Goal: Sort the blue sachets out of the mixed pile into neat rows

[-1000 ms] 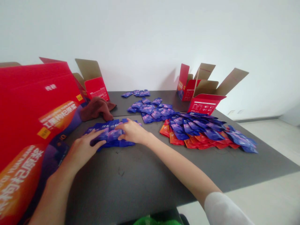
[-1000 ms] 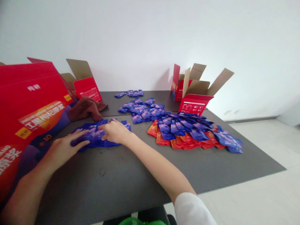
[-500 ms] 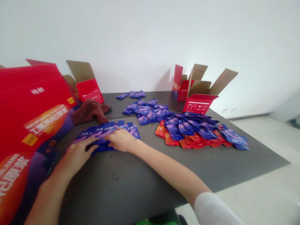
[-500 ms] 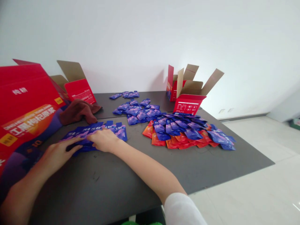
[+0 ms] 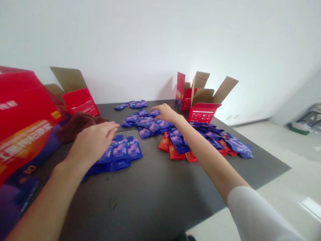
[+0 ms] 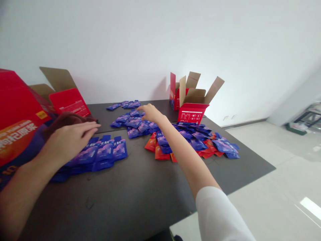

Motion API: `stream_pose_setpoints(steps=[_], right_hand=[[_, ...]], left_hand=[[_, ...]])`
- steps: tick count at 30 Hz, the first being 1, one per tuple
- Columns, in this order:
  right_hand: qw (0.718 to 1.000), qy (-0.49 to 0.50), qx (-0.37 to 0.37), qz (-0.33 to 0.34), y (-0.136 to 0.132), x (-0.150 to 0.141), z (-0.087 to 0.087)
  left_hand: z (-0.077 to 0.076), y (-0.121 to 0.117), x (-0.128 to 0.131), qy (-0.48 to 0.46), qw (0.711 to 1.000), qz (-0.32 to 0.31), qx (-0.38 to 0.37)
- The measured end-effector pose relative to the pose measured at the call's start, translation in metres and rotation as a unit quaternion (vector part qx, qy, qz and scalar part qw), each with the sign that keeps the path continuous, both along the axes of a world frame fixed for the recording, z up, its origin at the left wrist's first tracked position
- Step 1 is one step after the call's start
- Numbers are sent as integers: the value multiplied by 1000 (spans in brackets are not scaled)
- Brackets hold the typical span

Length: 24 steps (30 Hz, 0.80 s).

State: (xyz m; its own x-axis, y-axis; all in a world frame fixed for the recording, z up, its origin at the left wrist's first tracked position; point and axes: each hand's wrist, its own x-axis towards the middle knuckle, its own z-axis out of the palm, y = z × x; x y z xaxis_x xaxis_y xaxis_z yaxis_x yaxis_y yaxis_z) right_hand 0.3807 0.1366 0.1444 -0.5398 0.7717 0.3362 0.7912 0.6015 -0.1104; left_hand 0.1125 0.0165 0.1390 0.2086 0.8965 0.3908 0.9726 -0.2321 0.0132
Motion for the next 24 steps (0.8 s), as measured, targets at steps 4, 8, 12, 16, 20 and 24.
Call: stream_pose_setpoints(steps=[4,8,12,16,20,24], right_hand=[[995,-64,-43,-65,29,15,-17],[985,-105,-83,-105,54,20,-29],[978,-120,-121,-118,83,17,-32],[974,-124,-146,-122,111,1,-39],[971,-133,-153,-126,130,-18,-53],[970,-155,-143,-124,140,-28,-69]], left_hand=[[-20,82,38,57,991,-47,-114],[-51,136,61,82,979,-96,-158],[-65,166,76,106,967,-139,-183],[-68,185,83,129,959,-146,-206],[-71,190,79,155,953,-153,-209],[-72,178,79,175,948,-179,-196]])
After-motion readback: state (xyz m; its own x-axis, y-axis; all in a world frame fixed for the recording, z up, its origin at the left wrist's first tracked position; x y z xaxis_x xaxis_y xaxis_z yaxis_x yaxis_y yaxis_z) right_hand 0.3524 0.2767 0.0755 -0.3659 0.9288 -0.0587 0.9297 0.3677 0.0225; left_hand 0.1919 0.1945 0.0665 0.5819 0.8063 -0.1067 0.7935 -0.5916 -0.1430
